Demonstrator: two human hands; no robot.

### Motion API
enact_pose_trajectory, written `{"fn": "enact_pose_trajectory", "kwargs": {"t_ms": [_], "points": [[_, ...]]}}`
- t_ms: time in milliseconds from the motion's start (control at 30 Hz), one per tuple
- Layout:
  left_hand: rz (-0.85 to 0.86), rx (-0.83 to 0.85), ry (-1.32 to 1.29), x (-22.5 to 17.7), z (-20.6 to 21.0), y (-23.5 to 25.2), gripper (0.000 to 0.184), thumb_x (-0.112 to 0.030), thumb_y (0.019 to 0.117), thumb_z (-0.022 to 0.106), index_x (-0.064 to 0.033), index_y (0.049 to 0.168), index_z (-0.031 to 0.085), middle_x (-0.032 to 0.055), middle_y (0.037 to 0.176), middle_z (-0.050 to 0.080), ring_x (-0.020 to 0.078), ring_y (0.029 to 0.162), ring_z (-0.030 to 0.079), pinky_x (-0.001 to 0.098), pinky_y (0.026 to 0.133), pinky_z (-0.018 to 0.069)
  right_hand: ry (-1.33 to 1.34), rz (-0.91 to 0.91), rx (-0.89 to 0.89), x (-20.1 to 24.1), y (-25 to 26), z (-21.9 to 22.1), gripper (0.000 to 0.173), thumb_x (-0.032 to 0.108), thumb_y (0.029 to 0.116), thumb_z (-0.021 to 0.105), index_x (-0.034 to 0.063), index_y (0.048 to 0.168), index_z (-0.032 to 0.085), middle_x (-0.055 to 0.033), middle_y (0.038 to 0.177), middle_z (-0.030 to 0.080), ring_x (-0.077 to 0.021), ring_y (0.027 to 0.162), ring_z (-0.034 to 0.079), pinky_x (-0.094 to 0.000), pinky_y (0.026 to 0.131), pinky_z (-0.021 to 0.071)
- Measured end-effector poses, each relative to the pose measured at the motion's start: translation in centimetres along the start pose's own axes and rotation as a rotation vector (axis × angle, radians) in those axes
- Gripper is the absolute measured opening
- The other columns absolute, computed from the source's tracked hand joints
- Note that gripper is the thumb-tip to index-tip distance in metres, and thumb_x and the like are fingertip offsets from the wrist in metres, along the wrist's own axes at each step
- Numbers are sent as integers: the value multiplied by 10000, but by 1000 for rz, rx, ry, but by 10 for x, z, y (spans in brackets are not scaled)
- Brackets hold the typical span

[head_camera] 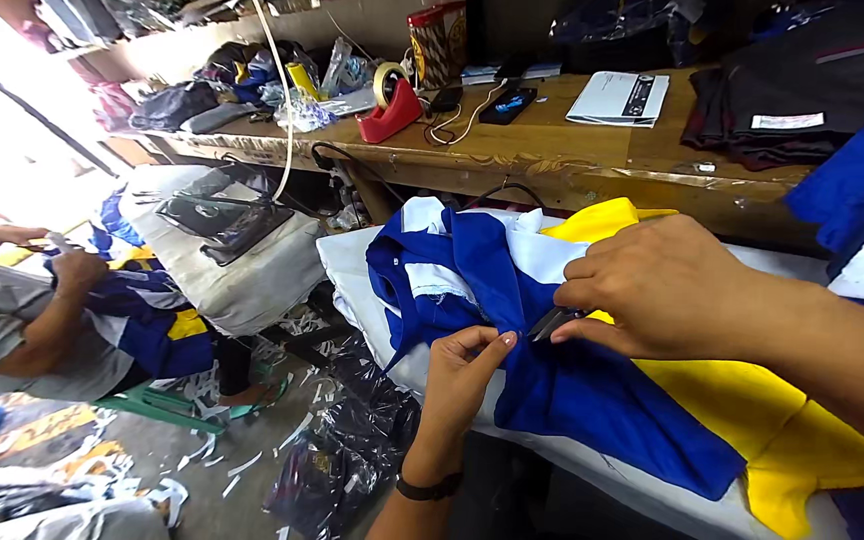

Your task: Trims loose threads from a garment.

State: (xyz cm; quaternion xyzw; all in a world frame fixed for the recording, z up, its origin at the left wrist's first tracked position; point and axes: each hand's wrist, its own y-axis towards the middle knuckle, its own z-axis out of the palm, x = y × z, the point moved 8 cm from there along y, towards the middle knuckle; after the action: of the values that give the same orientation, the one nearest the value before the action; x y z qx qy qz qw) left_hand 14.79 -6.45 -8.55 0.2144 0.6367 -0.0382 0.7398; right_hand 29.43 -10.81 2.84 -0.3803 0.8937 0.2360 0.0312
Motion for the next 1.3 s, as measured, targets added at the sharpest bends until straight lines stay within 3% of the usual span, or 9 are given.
{"fn": "enact_pose_trajectory", "kwargs": {"t_ms": [667,967,1033,1133,1200,1300], "points": [[39,25,92,0,-1,1,124,-34,915,677,-40,820,756,-44,742,697,-8,684,619,172,672,521,-8,-73,112,13,19,13,362,407,841,738,140,619,636,16,565,527,-155,507,561,-334,437,363],[48,37,121,6,-1,1,127,-44,918,678,-41,813,749,-49,744,687,-12,671,601,167,654,508,-5,-77,170,15,21,15,316,363,795,804,124,650,658,6,564,527,-173,512,566,-348,452,386],[38,5,94,9,-5,1,119,-32,927,667,-31,842,751,-35,771,698,-1,704,624,175,680,526,36,4,157,6,13,9,338,436,775,799,131,702,674,1,591,547,-197,543,586,-389,484,410],[-107,-66,-106,25,-6,-5,137,-10,950,633,-23,878,748,-6,787,711,11,696,630,173,641,513,217,273,104,-15,-5,13,419,593,777,730,183,848,682,62,632,537,-132,549,562,-375,489,403],[-244,-106,-321,39,1,-12,162,-10,976,591,-15,901,735,31,803,719,45,703,658,197,642,546,526,525,11,-24,-21,39,290,465,883,720,180,892,665,79,623,541,-71,540,529,-314,493,422],[-335,-133,-495,48,14,-18,191,-24,1004,540,-25,920,711,47,830,721,82,748,692,239,693,587,1173,790,-90,-11,-39,94,124,178,1008,632,82,957,691,40,761,632,1,659,555,-199,621,471]]}}
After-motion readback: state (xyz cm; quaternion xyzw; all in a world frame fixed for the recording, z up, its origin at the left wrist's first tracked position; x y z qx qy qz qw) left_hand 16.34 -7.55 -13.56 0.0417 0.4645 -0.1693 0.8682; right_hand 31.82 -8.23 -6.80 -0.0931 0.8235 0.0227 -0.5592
